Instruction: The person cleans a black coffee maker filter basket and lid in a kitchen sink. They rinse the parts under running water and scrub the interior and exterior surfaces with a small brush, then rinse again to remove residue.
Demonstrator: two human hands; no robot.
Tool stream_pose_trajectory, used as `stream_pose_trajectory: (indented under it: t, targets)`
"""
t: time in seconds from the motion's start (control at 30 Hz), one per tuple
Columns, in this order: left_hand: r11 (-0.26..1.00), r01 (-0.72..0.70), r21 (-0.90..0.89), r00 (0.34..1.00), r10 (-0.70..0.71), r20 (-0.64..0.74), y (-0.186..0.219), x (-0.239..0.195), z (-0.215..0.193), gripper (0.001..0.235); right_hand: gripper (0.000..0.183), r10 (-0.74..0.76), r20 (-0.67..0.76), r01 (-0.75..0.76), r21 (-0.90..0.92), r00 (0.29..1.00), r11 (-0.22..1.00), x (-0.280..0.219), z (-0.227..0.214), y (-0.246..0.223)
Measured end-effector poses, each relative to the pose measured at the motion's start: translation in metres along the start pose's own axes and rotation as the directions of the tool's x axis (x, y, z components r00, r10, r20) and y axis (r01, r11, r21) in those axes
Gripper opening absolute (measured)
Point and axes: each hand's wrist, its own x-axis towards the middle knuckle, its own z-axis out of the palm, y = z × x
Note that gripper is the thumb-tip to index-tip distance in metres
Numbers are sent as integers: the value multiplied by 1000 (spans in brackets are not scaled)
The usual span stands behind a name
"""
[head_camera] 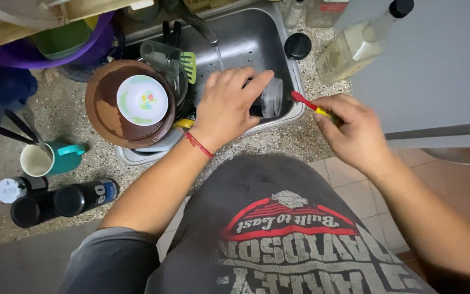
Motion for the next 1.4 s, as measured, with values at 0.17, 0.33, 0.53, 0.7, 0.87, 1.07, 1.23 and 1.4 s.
stream_pose_trajectory:
  t: [0.17,0.33,0.53,0.7,0.87,1.07,1.23,1.4]
  targets:
    - [998,62,27,990,-65,127,5,5,-3,92,20,-219,84,228,-556,972,800,4,0,-16]
    - [992,104,67,983,-113,146,14,12,-9,89,20,-184,0,148,-600,983,786,20,7,-10]
    - [980,191,65,975,-197,104,8,12,-14,88,19,-152,-23,109,-594,988,797,10,23,-10]
    - [961,275,-36,956,-269,114,18,17,-8,84,19,-203,-109,100,-595,973,798,24,31,-4]
    - [836,494,-238,857,-422,297,14,20,-16,88,18,-193,-96,85,-649,976,756,7,33,3]
    - [632,654,-416,754,-496,431,32,33,-32,85,15,-308,-136,151,-647,941,747,30,39,6]
    - [495,721,-484,693,-524,496,14,28,-24,78,16,-270,-104,147,-629,957,764,20,28,4]
    - [389,681,-620,721,-507,473,13,25,-26,67,15,-370,-166,180,-651,914,738,26,36,8]
